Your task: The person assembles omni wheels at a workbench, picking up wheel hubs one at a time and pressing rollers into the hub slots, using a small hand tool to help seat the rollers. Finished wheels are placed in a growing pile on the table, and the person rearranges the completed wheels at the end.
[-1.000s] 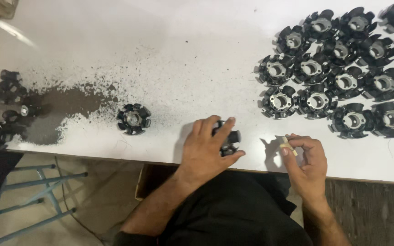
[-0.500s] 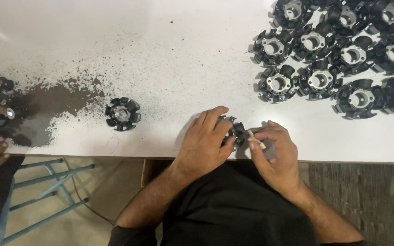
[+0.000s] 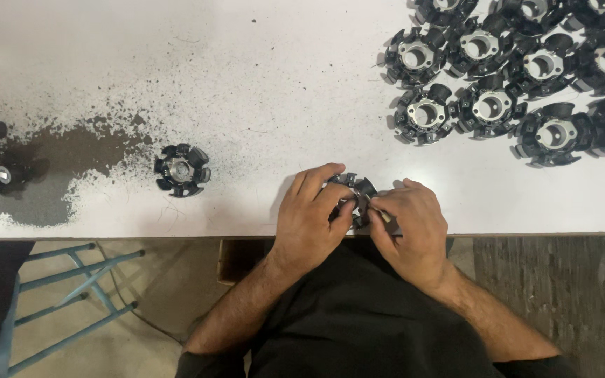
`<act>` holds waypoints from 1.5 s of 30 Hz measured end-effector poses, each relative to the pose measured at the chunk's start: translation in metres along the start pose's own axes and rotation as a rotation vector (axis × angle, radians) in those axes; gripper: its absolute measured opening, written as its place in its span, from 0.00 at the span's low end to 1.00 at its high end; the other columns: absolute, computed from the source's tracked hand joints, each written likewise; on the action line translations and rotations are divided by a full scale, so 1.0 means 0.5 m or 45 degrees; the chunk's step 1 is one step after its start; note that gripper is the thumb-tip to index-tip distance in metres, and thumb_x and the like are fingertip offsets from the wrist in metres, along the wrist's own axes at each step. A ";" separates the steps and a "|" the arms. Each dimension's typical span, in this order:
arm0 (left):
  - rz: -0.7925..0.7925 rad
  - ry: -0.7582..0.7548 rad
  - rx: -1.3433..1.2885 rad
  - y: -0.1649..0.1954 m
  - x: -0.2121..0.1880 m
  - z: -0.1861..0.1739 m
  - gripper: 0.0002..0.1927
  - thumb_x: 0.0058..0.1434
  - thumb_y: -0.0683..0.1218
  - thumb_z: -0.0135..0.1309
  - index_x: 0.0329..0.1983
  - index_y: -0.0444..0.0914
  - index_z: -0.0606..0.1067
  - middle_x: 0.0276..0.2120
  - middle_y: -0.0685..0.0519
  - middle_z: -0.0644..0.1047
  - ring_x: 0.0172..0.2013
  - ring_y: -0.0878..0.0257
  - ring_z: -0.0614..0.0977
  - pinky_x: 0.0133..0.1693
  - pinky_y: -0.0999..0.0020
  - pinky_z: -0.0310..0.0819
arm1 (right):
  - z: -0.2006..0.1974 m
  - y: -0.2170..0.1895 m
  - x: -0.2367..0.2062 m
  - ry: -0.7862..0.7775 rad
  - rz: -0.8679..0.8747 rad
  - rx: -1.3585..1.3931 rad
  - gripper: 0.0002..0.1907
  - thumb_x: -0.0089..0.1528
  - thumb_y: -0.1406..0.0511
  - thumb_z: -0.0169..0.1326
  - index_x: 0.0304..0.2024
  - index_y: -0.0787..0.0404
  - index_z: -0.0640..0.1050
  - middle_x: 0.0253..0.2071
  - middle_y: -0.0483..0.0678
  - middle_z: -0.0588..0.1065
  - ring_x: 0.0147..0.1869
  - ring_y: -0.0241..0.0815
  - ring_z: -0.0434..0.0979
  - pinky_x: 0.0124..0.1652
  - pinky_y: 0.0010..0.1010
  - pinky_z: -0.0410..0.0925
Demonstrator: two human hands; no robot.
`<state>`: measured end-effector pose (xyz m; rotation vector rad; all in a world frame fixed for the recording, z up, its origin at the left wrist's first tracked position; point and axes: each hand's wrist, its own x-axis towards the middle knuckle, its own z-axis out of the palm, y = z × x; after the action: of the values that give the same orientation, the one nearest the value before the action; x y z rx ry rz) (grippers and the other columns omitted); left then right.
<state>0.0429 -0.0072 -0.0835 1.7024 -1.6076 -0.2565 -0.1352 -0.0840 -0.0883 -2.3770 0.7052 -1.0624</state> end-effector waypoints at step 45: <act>-0.047 0.114 -0.129 -0.031 -0.024 0.042 0.09 0.59 0.39 0.60 0.41 0.34 0.74 0.57 0.45 0.73 0.57 0.48 0.76 0.57 0.53 0.73 | 0.019 -0.027 0.007 -0.082 -0.041 -0.103 0.15 0.57 0.75 0.66 0.44 0.63 0.77 0.40 0.50 0.78 0.46 0.50 0.80 0.57 0.47 0.73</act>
<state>0.0395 -0.0054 -0.1121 1.6444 -1.4748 -0.2720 -0.1220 -0.0740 -0.0843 -2.4877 0.7014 -0.9831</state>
